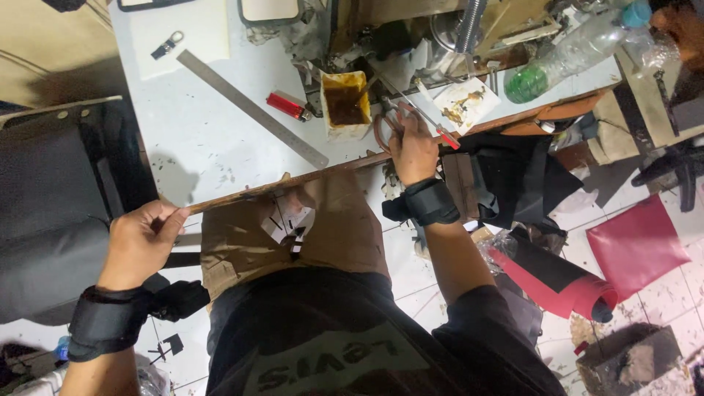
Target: The person applies adhesive to leather components and assembles a small pouch or wallet.
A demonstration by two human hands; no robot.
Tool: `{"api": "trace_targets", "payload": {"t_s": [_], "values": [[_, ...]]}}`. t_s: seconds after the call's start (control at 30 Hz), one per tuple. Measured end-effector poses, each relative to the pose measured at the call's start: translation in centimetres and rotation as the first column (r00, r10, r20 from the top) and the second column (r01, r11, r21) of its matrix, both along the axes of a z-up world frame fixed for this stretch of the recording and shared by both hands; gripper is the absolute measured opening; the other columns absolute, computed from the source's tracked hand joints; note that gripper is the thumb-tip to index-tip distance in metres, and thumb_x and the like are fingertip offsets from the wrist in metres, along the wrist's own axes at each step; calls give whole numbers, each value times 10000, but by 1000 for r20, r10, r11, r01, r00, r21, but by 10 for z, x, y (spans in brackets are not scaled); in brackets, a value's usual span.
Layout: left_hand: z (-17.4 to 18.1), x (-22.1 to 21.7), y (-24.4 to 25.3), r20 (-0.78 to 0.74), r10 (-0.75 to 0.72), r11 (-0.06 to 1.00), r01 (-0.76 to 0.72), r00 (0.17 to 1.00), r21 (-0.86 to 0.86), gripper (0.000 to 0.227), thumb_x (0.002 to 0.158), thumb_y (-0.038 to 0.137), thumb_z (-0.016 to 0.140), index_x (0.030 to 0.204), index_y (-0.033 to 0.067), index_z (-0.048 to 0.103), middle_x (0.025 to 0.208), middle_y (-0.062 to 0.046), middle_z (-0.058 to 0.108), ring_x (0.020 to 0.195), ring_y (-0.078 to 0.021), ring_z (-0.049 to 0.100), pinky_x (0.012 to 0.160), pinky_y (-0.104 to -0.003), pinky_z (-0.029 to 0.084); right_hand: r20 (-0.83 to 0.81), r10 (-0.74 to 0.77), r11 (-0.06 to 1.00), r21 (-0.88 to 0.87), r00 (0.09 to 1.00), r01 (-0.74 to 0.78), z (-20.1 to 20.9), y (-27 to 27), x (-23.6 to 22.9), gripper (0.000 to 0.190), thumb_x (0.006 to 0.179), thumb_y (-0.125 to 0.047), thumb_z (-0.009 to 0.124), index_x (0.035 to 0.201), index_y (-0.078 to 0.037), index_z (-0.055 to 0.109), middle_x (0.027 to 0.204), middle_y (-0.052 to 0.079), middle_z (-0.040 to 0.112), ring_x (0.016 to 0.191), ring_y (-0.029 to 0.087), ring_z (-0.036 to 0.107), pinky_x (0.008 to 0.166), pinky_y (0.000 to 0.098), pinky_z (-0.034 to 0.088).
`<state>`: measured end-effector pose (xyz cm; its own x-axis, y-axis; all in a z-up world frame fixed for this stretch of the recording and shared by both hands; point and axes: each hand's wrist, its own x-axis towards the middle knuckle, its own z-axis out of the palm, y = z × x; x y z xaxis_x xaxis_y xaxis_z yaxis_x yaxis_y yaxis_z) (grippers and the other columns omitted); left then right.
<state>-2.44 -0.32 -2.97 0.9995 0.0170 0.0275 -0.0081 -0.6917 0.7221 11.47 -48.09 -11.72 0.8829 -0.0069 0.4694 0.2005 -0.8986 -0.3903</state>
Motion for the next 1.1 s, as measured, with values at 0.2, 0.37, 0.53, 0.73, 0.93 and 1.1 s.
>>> {"api": "trace_targets", "payload": {"t_s": [0.2, 0.37, 0.53, 0.73, 0.93, 1.1], "values": [[3, -3, -6, 95, 3, 1000, -5, 995, 24, 213, 990, 188, 754, 891, 11, 689, 672, -36, 639, 572, -56, 546, 548, -238, 440, 8, -16, 999, -44, 1000, 16, 16, 7, -6, 396, 870, -159, 718, 1218, -10, 600, 1048, 228, 675, 820, 390, 697, 678, 457, 582], [-5, -4, -2, 49, 20, 1000, -20, 999, 13, 292, 975, 213, 772, 805, 1, 665, 575, -28, 541, 521, -70, 425, 489, -267, 366, -55, -73, 994, -86, 996, 68, 8, 6, -6, 339, 903, -215, 729, 1143, -14, 598, 960, 220, 675, 739, 391, 692, 634, 469, 571], [-5, -1, -6, 50, 17, 1000, -18, 999, 2, 310, 966, 230, 771, 784, 1, 665, 561, -17, 522, 520, -56, 410, 481, -260, 359, -158, -46, 996, -89, 986, 32, 1, 5, 7, 256, 1011, -215, 677, 1121, -1, 588, 934, 204, 665, 732, 358, 696, 634, 459, 569], [-6, 2, -4, 32, 22, 1000, -22, 999, 12, 341, 983, 246, 760, 780, -8, 662, 550, -29, 497, 512, -74, 389, 483, -277, 343, 56, 19, 998, -65, 998, -15, 10, 17, 18, 336, 959, -207, 694, 1236, -27, 633, 1056, 240, 689, 881, 419, 674, 737, 482, 556], [-1, 2, 3, 3, 10, 996, -9, 1000, -88, 148, 1001, 136, 678, 972, -1, 724, 743, -68, 715, 649, -72, 650, 575, -252, 501, 144, 95, 980, -185, 985, -68, 13, 15, 16, 258, 967, -166, 698, 1179, -21, 669, 1014, 229, 696, 863, 406, 670, 751, 473, 552], [14, -9, 8, 193, -37, 996, 51, 980, -71, 154, 1016, 16, 602, 1114, -29, 712, 958, -125, 752, 879, -155, 723, 765, -277, 552, 28, 139, 982, 123, 990, -141, 54, 43, -38, 191, 1023, -188, 734, 913, -36, 701, 812, 164, 688, 694, 349, 686, 602, 417, 506]]}}
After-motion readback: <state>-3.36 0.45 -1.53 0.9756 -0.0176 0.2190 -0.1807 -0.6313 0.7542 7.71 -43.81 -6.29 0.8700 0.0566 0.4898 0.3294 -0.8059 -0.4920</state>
